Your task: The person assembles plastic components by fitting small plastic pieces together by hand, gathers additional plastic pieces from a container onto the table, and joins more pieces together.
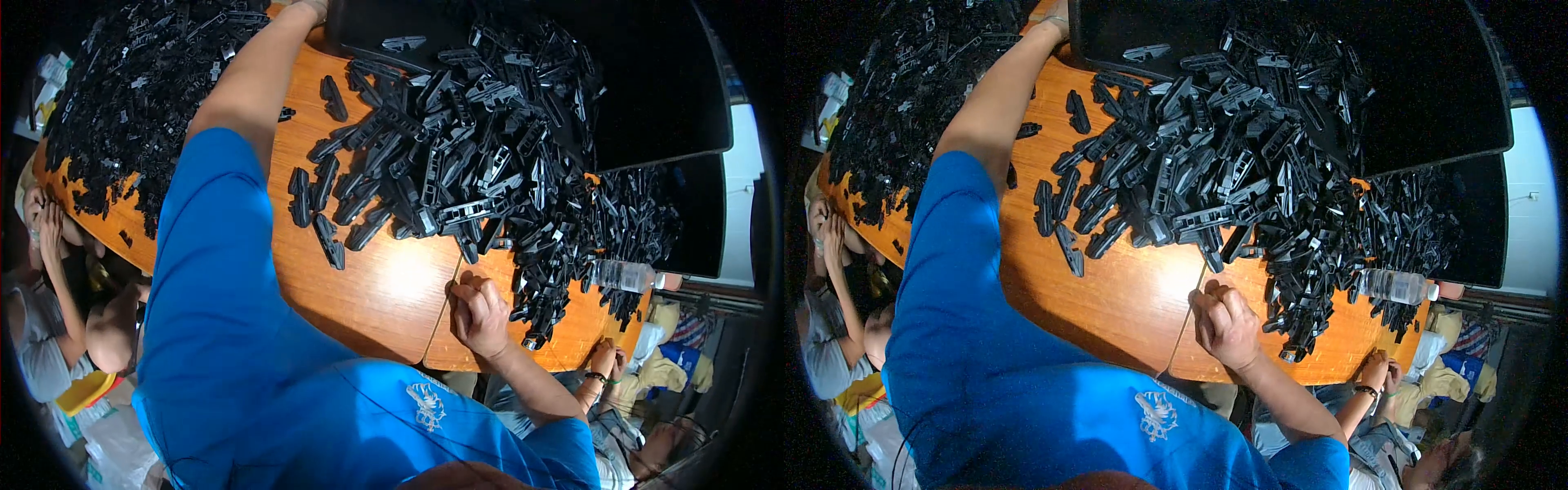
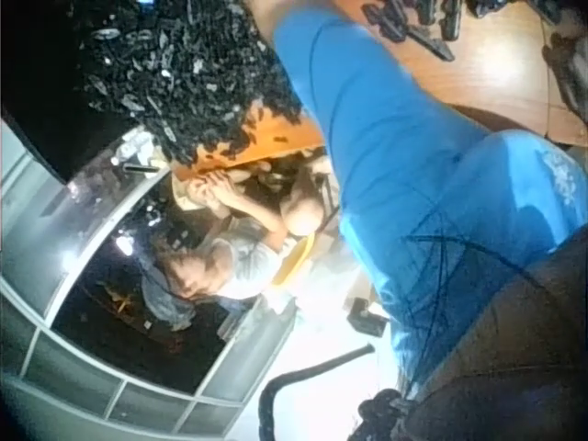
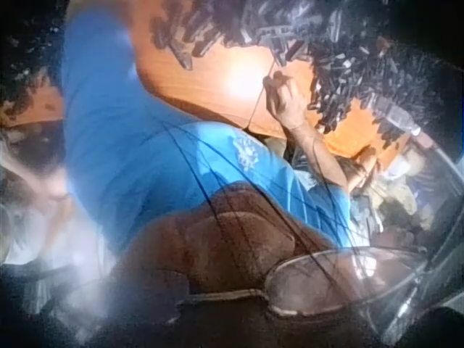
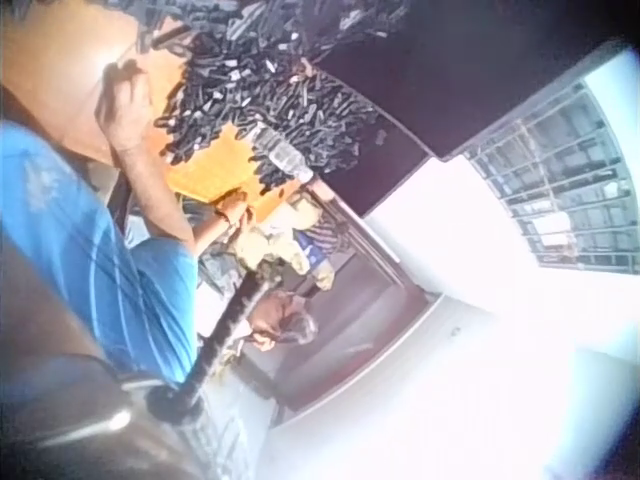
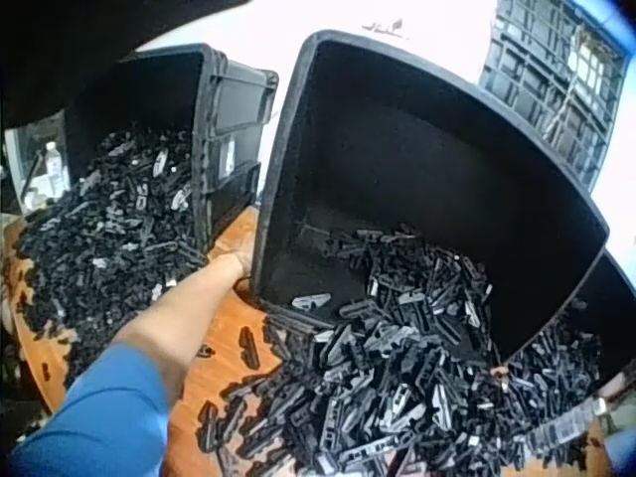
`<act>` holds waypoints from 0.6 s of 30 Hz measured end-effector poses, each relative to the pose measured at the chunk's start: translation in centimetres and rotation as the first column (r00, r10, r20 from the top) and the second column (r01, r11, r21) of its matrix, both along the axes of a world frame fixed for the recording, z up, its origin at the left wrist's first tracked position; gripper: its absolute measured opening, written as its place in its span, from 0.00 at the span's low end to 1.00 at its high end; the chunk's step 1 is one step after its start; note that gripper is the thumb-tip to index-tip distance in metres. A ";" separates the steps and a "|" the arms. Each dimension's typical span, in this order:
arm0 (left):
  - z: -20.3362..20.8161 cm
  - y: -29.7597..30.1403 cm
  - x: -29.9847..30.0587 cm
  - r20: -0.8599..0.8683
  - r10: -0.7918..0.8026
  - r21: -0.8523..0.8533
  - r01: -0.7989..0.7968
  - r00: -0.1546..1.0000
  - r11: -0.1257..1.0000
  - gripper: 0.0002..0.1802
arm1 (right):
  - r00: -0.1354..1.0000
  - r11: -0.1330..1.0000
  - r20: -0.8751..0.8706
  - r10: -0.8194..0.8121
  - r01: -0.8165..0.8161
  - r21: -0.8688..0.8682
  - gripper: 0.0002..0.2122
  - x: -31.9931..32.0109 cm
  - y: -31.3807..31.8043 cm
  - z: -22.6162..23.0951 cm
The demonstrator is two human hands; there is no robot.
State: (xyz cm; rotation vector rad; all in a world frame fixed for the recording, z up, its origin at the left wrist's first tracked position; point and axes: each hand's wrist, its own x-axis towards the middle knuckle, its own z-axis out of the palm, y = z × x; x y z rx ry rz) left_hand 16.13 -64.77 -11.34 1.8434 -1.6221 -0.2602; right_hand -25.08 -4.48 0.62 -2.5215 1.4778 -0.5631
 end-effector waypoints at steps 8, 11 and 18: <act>10.1 13.8 -3.2 -0.336 0.181 -0.057 -0.211 0.924 0.976 0.29 | 0.999 0.999 0.038 -0.007 0.010 -0.054 0.13 -0.5 1.0 0.0; 9.9 20.4 -1.3 -0.232 0.146 -0.094 -0.171 0.962 0.981 0.21 | 0.999 0.999 0.034 0.021 -0.020 -0.042 0.11 0.0 1.2 -0.1; 8.5 31.0 -8.3 -0.421 0.246 0.005 -0.269 0.873 0.963 0.15 | 0.999 0.996 0.046 0.009 -0.005 -0.089 0.12 -0.3 1.8 -0.4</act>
